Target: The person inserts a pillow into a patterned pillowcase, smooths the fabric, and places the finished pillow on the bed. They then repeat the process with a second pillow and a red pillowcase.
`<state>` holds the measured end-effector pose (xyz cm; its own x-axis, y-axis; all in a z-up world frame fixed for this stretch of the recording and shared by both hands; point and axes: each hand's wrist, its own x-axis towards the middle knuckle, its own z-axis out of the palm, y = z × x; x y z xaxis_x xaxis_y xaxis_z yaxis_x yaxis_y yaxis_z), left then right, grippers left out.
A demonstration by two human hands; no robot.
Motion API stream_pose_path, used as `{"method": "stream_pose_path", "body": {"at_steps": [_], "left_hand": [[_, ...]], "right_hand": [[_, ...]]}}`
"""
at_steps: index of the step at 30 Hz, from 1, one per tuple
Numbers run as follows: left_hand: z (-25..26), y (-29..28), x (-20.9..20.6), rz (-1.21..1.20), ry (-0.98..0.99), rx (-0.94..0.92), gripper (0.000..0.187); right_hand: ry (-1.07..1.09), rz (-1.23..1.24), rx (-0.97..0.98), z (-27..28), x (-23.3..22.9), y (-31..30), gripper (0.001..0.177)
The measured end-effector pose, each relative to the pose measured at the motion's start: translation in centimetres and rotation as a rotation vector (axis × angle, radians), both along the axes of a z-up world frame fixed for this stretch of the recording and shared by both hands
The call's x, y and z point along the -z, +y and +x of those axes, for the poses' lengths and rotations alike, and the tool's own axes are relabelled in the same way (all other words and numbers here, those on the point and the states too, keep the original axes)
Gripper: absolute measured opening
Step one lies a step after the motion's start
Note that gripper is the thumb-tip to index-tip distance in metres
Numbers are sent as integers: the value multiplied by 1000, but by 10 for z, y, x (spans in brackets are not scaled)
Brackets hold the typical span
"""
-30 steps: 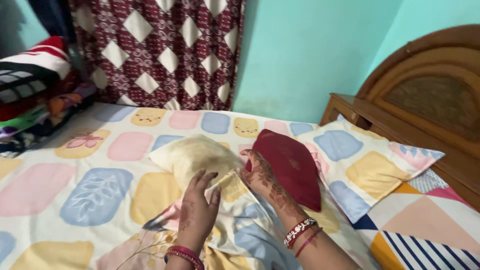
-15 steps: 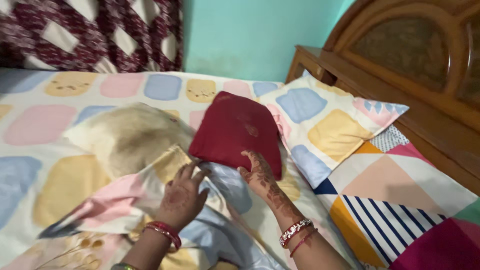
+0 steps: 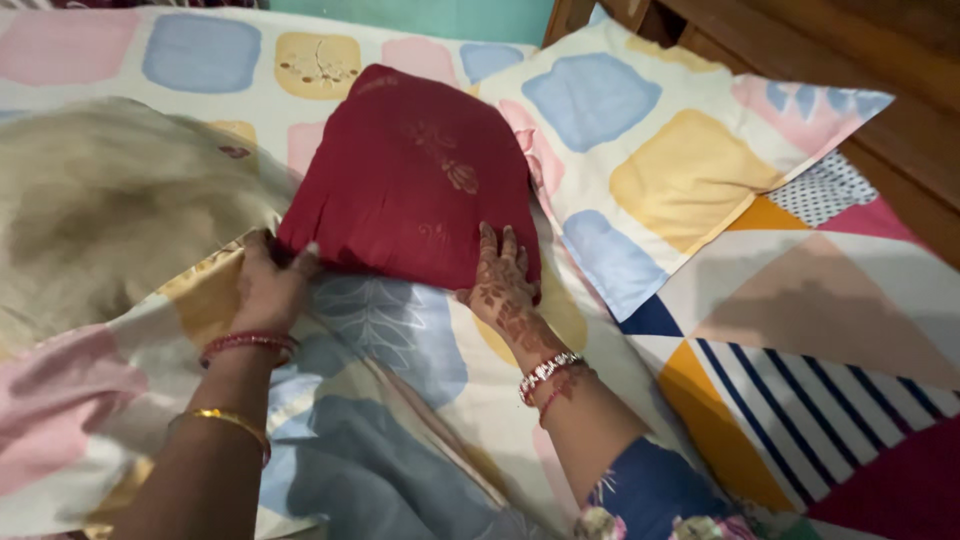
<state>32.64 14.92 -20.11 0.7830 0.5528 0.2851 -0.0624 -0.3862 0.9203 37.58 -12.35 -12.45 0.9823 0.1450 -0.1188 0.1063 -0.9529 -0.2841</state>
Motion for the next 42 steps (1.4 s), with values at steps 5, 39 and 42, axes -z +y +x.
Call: {"method": "stream_pose_path", "body": {"at_steps": [5, 39, 42], "left_hand": [[36, 16, -3, 60, 439, -109, 67], [-242, -57, 102, 946, 417, 340, 49], [-273, -72, 63, 795, 491, 274, 41]], "right_hand": [[-173, -355, -108, 20, 20, 3, 108], [-44, -700, -557, -203, 80, -145, 27], [-37, -664, -500, -236, 64, -148, 25]]}}
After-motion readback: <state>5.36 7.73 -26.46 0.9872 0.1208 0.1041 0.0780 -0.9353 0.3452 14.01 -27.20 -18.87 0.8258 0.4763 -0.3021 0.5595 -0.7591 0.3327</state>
